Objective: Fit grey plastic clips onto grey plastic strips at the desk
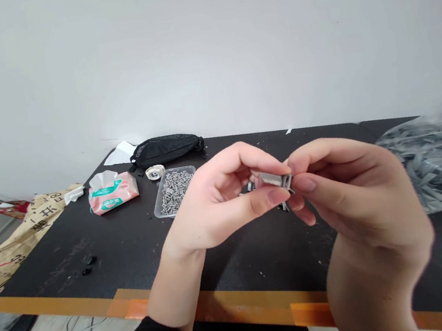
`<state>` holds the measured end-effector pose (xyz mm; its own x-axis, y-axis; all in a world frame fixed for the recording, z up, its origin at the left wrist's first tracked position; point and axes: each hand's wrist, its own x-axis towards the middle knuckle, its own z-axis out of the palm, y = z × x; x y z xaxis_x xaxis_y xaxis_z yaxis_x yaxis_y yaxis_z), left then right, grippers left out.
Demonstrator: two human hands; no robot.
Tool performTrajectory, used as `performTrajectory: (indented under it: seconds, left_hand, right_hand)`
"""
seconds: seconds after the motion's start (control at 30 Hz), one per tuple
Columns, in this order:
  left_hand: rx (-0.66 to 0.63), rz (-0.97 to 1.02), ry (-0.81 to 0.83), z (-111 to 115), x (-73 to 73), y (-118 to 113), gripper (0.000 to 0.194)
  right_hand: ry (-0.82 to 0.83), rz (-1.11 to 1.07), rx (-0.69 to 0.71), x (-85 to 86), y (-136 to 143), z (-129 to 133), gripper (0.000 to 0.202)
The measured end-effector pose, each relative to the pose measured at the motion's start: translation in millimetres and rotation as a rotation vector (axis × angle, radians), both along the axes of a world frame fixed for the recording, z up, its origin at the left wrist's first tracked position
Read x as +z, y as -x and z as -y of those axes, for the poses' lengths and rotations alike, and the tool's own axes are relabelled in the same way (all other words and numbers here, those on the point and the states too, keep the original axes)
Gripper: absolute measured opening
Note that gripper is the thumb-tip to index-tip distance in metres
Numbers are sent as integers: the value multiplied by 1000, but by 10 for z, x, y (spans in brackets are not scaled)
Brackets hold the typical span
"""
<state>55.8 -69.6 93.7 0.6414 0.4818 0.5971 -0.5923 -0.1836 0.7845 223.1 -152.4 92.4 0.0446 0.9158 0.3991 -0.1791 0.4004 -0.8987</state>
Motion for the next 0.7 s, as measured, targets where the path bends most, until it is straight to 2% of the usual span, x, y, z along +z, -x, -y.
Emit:
performTrajectory:
  seconds: [0.2, 0.5, 0.63, 0.7]
  left_hand:
    - [119, -50, -52, -4, 12, 26, 22]
    - [19, -25, -19, 59, 2, -7, 12]
    - [-17, 22, 61, 56, 19, -10, 14]
    - [-31, 21, 76, 51, 16, -5, 13]
  right_hand:
    - [-35, -20, -3, 0, 0, -20, 7]
    - [-147, -71, -156, -11, 102, -51, 13]
    - [-137, -36, 2, -11, 27, -76, 10]
    - [-125, -30, 38, -10, -3, -83, 12]
